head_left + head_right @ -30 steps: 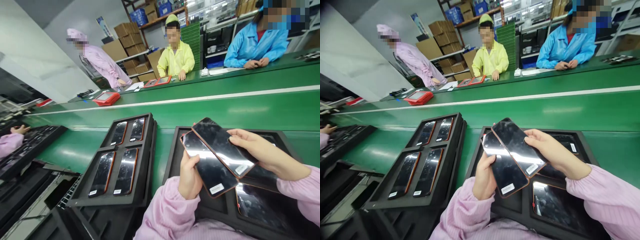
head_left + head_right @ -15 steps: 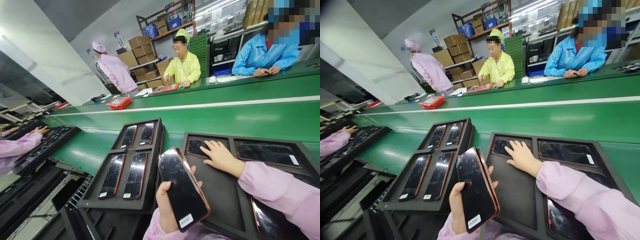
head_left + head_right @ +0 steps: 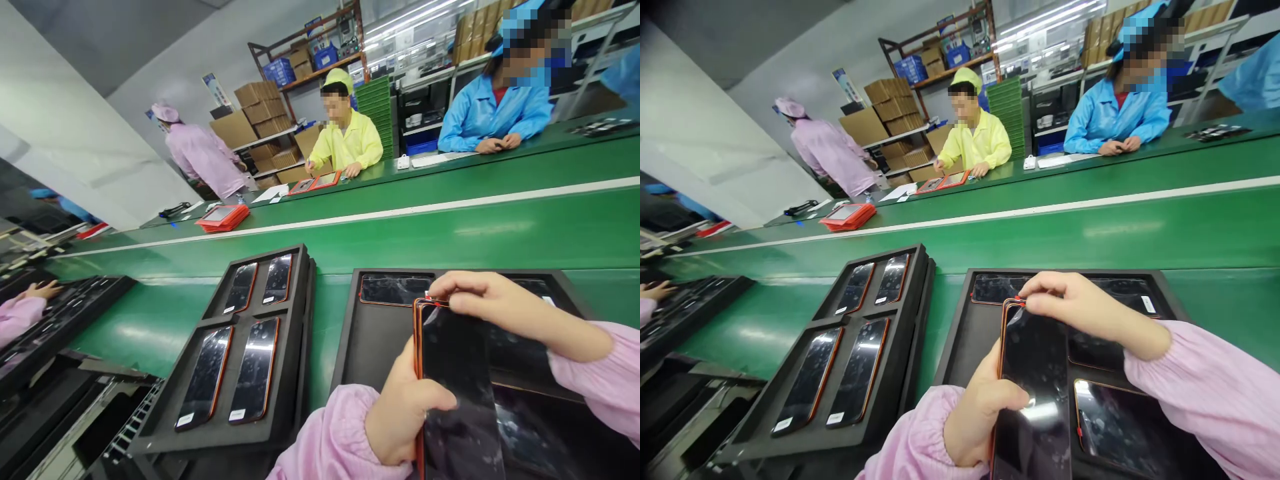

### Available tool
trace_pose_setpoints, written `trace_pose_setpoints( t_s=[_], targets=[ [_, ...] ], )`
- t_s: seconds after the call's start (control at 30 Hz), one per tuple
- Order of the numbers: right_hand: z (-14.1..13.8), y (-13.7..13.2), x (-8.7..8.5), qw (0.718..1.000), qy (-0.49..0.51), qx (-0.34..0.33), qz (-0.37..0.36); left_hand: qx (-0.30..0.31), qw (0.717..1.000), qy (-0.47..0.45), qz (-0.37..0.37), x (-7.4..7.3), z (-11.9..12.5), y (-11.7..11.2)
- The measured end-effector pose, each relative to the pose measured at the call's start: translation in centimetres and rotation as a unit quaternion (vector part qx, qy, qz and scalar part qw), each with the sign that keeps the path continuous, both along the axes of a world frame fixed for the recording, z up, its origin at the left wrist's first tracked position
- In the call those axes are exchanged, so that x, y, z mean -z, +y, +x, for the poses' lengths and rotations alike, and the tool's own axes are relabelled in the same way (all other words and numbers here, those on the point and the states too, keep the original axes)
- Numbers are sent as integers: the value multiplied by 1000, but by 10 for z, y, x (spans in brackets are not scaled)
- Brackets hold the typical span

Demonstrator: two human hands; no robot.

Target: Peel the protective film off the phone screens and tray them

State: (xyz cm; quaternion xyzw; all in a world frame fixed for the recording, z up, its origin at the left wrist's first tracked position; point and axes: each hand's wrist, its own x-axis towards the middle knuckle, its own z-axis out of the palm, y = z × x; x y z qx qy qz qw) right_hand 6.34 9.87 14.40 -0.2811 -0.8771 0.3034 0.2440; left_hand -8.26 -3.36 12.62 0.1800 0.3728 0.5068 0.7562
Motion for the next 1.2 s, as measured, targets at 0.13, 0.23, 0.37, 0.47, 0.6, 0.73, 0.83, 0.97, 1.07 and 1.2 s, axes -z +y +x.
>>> trace_pose_setpoints(
  t_s=[0.13,0.23,0.37,0.47,0.6,0.73,0.83,0.97,1.07,1.2],
  targets=[
    [27,-18,-3,965,109,43,234,52,998,41,9,-4,15,15],
    [42,-30,5,911,103,60,395,59,998,26,16,-3,24,26],
    [59,-50,3,915,5,-56,399,72,996,-47,35,10,26,38],
    [64,-58,-3,910,-42,-142,387,77,994,-68,40,21,22,42],
    [55,-53,-5,906,-94,-215,353,66,996,-41,33,27,17,45],
    [46,-40,5,919,-43,-236,314,28,999,20,-10,28,15,49],
    [49,-29,24,945,8,-166,283,-5,999,-18,-44,32,17,54],
    [52,-17,48,961,15,-71,267,-26,994,-98,-49,42,22,59],
    [47,-13,53,965,11,-6,262,-44,995,-78,-50,45,24,59],
    [37,-14,53,970,-2,99,224,-59,997,-18,-49,42,24,58]
  ],
)
